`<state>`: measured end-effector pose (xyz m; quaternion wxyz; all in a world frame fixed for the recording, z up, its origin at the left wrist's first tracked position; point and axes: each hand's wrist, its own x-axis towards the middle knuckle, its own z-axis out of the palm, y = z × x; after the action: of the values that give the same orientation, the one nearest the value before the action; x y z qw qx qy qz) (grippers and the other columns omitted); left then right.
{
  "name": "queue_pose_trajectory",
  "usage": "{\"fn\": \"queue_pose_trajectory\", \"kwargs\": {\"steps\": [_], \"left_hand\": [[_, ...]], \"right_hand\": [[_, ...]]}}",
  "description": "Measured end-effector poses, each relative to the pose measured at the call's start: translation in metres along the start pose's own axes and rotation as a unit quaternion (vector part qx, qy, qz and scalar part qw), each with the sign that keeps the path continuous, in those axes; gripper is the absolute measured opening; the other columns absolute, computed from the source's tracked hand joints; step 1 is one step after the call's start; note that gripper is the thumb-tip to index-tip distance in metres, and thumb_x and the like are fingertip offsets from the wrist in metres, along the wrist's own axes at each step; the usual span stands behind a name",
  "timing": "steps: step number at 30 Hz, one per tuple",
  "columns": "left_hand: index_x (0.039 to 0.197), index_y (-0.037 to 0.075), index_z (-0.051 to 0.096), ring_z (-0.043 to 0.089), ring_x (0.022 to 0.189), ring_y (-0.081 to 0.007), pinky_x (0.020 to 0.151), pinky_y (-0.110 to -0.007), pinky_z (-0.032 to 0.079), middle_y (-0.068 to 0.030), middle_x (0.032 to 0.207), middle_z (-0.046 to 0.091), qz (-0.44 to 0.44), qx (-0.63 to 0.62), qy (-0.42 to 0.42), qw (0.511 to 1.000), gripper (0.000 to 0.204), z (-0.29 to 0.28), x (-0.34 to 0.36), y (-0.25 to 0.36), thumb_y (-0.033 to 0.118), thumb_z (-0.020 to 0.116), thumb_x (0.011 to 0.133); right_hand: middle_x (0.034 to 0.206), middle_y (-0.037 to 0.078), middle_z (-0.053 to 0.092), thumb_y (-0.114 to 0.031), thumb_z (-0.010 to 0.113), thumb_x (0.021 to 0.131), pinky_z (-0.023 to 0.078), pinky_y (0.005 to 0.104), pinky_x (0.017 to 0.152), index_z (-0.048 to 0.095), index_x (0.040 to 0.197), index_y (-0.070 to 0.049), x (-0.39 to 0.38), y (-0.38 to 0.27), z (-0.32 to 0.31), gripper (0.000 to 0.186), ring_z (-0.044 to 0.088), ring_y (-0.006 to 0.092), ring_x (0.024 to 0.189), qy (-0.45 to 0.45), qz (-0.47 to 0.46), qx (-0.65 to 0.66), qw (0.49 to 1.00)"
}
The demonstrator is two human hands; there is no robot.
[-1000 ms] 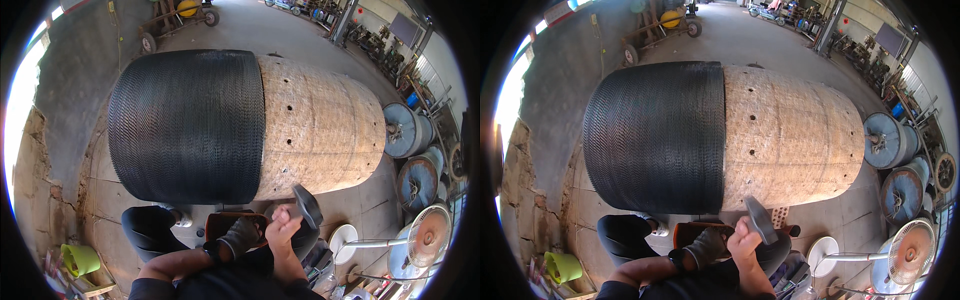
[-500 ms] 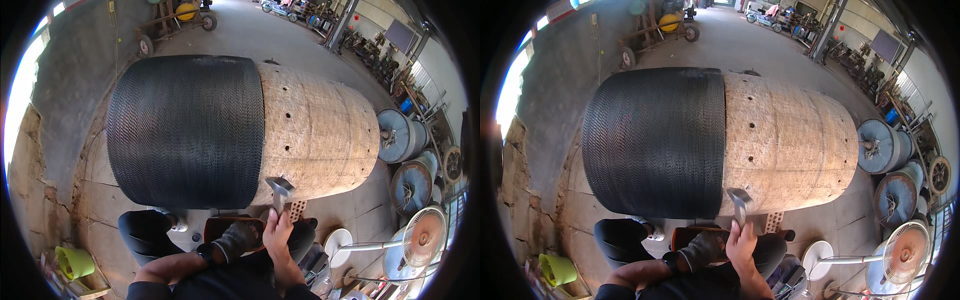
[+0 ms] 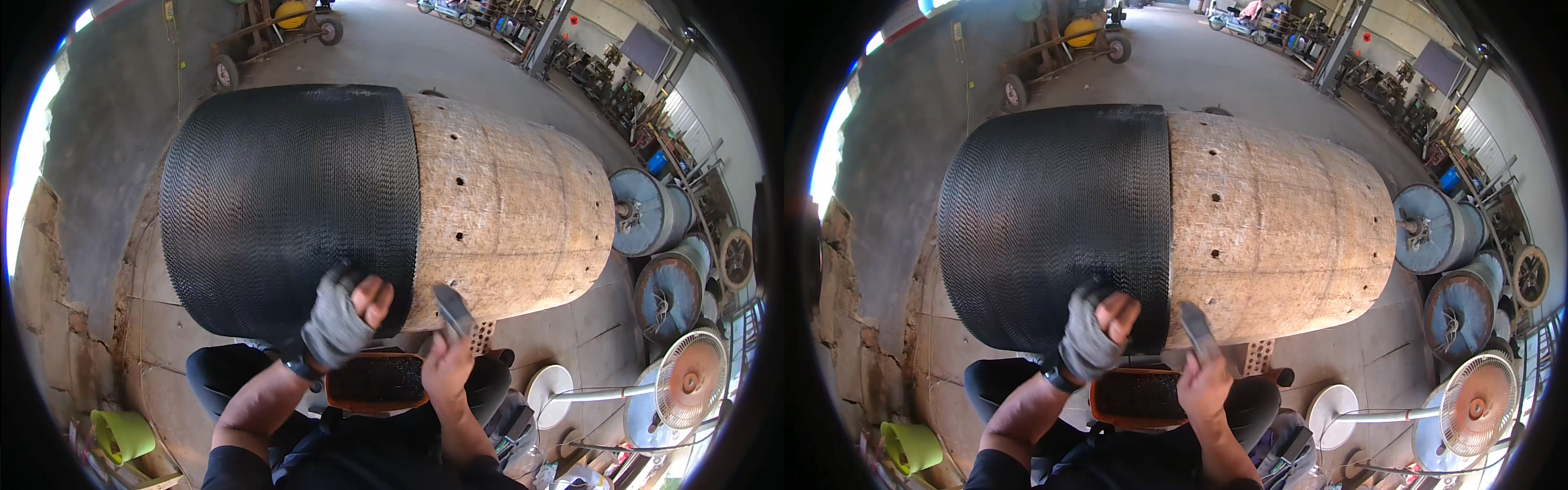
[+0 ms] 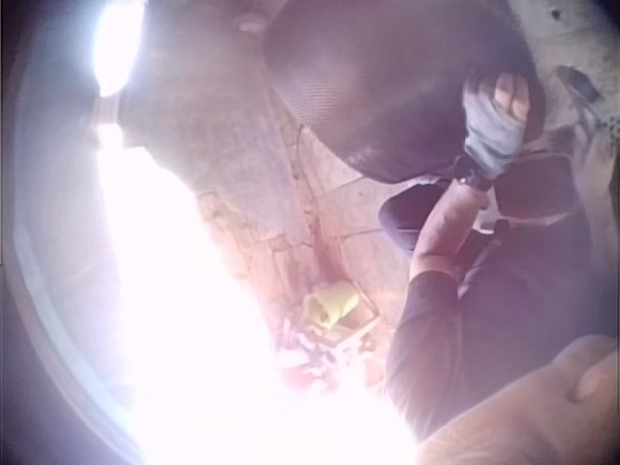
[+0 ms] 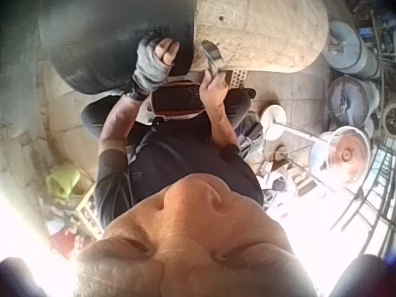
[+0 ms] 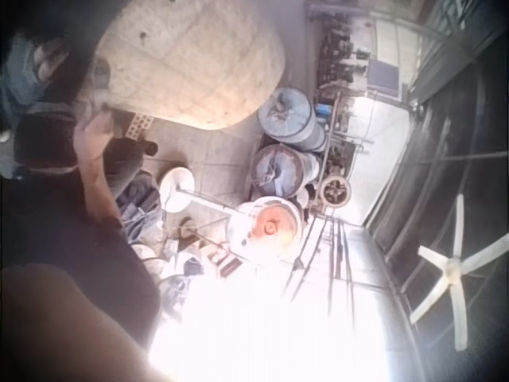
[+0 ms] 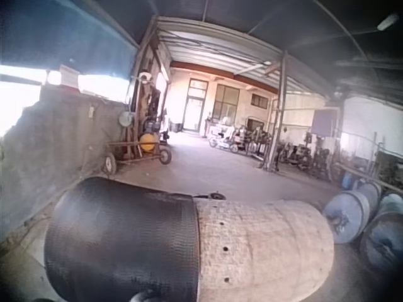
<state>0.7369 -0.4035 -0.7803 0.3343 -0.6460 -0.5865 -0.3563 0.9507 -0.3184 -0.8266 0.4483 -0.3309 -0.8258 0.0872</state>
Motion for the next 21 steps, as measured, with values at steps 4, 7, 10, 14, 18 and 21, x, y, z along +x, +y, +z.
{"fn": "queue_pose_trajectory", "kwargs": {"steps": [4,7,10,14,18,21], "left_hand": [[0.121,0.010,0.064,0.061,0.100,-0.0301,0.092,-0.054,0.048,-0.0081,0.113,0.057,-0.045,0.036,0.078,0.995,0.049,0.007,0.025,-0.032,0.004,0.069,0.072],[0.121,0.012,0.064,0.061,0.099,-0.0299,0.091,-0.052,0.049,-0.0080,0.113,0.058,-0.014,0.049,0.072,0.996,0.048,0.009,0.035,-0.035,0.004,0.069,0.074],[0.122,0.009,0.062,0.061,0.099,-0.0302,0.093,-0.054,0.049,-0.0093,0.114,0.056,-0.039,0.055,0.063,0.996,0.048,0.013,0.032,-0.037,0.006,0.070,0.074],[0.121,0.010,0.061,0.060,0.103,-0.0301,0.096,-0.054,0.047,-0.0085,0.113,0.055,-0.052,0.086,0.052,0.994,0.048,0.019,0.036,-0.035,0.005,0.068,0.074],[0.120,0.012,0.063,0.060,0.103,-0.0294,0.094,-0.053,0.048,-0.0087,0.115,0.054,-0.066,0.127,0.056,0.988,0.042,0.023,0.037,-0.041,0.007,0.069,0.079],[0.121,0.013,0.063,0.059,0.104,-0.0292,0.092,-0.051,0.048,-0.0087,0.116,0.054,-0.072,0.164,0.064,0.982,0.041,0.032,0.040,-0.041,0.008,0.070,0.081]], "right_hand": [[0.079,0.023,0.064,-0.013,0.064,0.095,0.053,0.0474,0.059,0.055,0.109,0.005,0.001,-0.004,-0.006,0.024,0.065,0.0445,0.066,-0.017,0.029,0.023,0.999],[0.081,0.025,0.065,-0.013,0.064,0.095,0.054,0.0476,0.061,0.056,0.110,0.006,-0.003,-0.007,-0.012,0.025,0.065,0.0456,0.068,0.013,0.023,0.074,0.997],[0.081,0.024,0.065,-0.015,0.064,0.095,0.053,0.0474,0.061,0.057,0.111,0.006,0.005,0.002,-0.001,0.027,0.064,0.0452,0.066,-0.097,0.060,-0.031,0.993],[0.080,0.018,0.064,-0.014,0.057,0.098,0.051,0.0390,0.062,0.059,0.120,0.005,0.003,-0.006,-0.021,0.029,0.067,0.0387,0.071,0.011,0.078,0.196,0.977],[0.080,0.019,0.064,-0.010,0.069,0.081,0.052,0.0484,0.063,0.063,0.101,0.004,0.016,0.015,-0.021,0.025,0.062,0.0415,0.067,0.019,-0.129,0.026,0.991],[0.079,0.024,0.063,-0.014,0.068,0.091,0.050,0.0523,0.062,0.055,0.103,0.002,-0.008,0.041,0.009,0.024,0.062,0.0453,0.069,-0.033,0.045,0.057,0.997]]}}
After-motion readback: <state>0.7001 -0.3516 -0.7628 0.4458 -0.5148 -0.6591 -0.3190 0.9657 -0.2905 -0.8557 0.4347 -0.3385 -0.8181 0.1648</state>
